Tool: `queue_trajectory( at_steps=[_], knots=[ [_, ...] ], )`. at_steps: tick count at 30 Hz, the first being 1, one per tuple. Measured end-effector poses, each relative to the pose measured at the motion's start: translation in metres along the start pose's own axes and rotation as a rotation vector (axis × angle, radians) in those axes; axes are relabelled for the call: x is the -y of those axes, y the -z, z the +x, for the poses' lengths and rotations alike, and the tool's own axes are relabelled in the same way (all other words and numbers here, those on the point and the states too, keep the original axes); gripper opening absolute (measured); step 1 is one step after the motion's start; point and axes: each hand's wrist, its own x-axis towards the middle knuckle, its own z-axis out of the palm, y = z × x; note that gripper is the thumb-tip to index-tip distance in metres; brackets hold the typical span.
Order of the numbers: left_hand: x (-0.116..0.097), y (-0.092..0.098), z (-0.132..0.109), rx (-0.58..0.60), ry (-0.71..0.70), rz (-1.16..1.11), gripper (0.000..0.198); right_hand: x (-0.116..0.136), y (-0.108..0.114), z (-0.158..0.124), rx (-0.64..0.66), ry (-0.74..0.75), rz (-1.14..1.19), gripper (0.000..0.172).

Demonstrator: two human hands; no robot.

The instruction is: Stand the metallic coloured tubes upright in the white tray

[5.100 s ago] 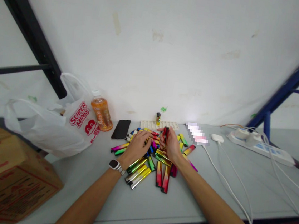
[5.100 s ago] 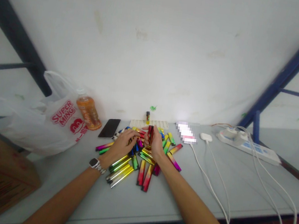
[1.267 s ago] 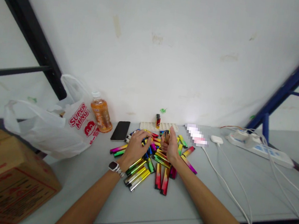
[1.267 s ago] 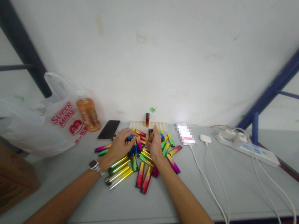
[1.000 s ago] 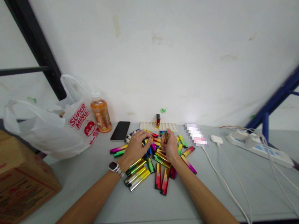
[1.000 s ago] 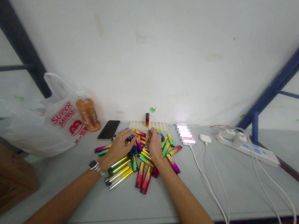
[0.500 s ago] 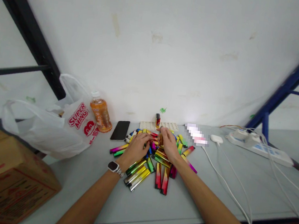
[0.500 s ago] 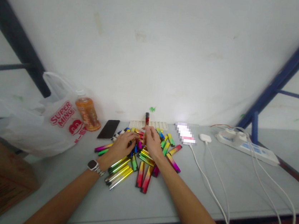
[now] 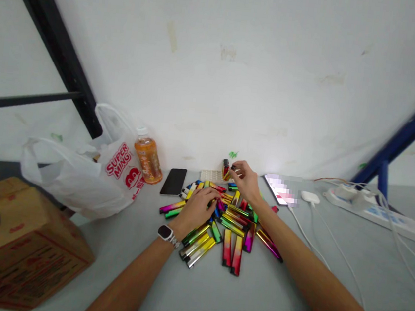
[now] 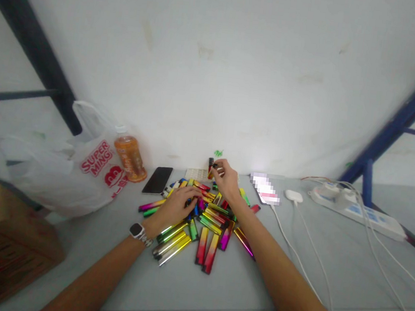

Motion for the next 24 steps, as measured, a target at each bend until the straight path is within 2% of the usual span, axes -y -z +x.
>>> queue_trajectory(
  at_steps=[5, 11, 14, 19, 24],
  knots=[
    [0.002, -0.002, -0.001, -0.012, 0.005, -0.002, 0.024, -0.016, -0.01, 0.021, 0.132, 0.083, -0.139, 0.019],
    [0.0, 0.0, -0.001, 0.009, 0.023, -0.003, 0.022, -0.025, -0.012, 0.02, 0.198, 0.12, -0.225, 0.017],
    [0.0, 0.001, -0.001, -0.009, 0.042, 0.016, 0.02, -0.027, -0.01, 0.017, 0.162, 0.135, -0.292, 0.02],
    [0.006, 0.0, -0.001, -0.042, 0.1, 0.065, 0.028, -0.025, -0.005, 0.01, 0.111, 0.157, -0.558, 0.029],
    [0.009, 0.001, -0.001, -0.054, 0.128, 0.116, 0.035, -0.002, -0.005, -0.007, 0.115, 0.148, -0.667, 0.042]
  ],
)
